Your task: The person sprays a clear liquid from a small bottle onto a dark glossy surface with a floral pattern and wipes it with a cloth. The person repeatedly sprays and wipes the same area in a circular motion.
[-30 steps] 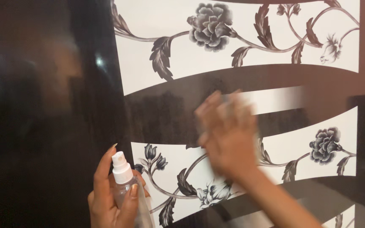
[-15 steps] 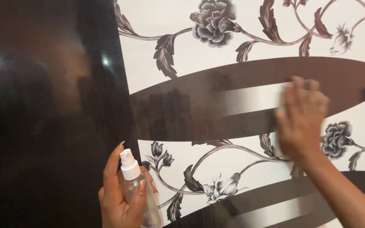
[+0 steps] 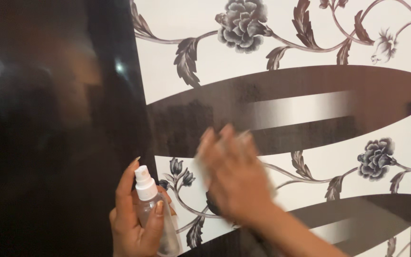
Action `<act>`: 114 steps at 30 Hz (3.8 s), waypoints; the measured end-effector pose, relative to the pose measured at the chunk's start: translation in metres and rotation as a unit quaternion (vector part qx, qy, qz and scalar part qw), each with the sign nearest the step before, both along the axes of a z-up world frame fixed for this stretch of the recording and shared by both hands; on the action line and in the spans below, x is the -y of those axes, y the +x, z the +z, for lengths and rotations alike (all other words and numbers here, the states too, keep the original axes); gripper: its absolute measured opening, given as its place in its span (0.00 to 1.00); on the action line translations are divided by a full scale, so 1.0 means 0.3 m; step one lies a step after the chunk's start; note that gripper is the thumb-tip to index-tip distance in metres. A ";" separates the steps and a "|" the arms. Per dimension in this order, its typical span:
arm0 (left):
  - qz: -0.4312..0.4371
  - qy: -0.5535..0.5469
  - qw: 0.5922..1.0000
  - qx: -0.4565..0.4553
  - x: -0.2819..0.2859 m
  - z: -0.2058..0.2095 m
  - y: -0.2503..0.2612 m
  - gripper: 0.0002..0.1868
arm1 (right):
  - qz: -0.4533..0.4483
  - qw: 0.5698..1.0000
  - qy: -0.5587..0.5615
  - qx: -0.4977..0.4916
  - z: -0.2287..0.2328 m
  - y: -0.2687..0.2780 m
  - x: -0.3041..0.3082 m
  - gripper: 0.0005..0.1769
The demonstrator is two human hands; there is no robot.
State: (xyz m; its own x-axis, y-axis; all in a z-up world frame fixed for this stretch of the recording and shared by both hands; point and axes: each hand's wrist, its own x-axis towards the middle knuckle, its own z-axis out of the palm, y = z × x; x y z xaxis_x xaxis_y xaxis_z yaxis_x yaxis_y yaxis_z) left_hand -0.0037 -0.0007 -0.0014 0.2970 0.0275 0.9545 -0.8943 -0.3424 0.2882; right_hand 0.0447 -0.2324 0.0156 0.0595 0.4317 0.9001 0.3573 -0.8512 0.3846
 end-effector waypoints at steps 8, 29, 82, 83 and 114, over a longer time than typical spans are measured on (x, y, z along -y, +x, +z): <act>-0.010 -0.013 1.000 -0.017 0.001 0.003 0.001 0.39 | 0.038 0.978 -0.197 -0.052 -0.217 -0.015 0.278 0.36; -0.034 0.003 0.999 0.016 -0.015 -0.011 0.028 0.38 | 0.043 0.958 -0.283 0.007 -0.299 -0.002 0.161 0.32; 0.031 0.002 1.000 -0.003 -0.002 0.003 0.009 0.38 | 0.058 0.998 0.010 0.037 0.033 0.068 0.308 0.31; 0.034 0.004 0.999 -0.006 -0.003 0.002 0.008 0.39 | 0.029 0.995 0.074 0.061 0.042 0.065 0.383 0.32; 0.096 -0.014 0.995 -0.027 0.012 0.011 0.001 0.42 | 0.036 0.991 0.127 -0.016 -0.476 0.042 0.410 0.39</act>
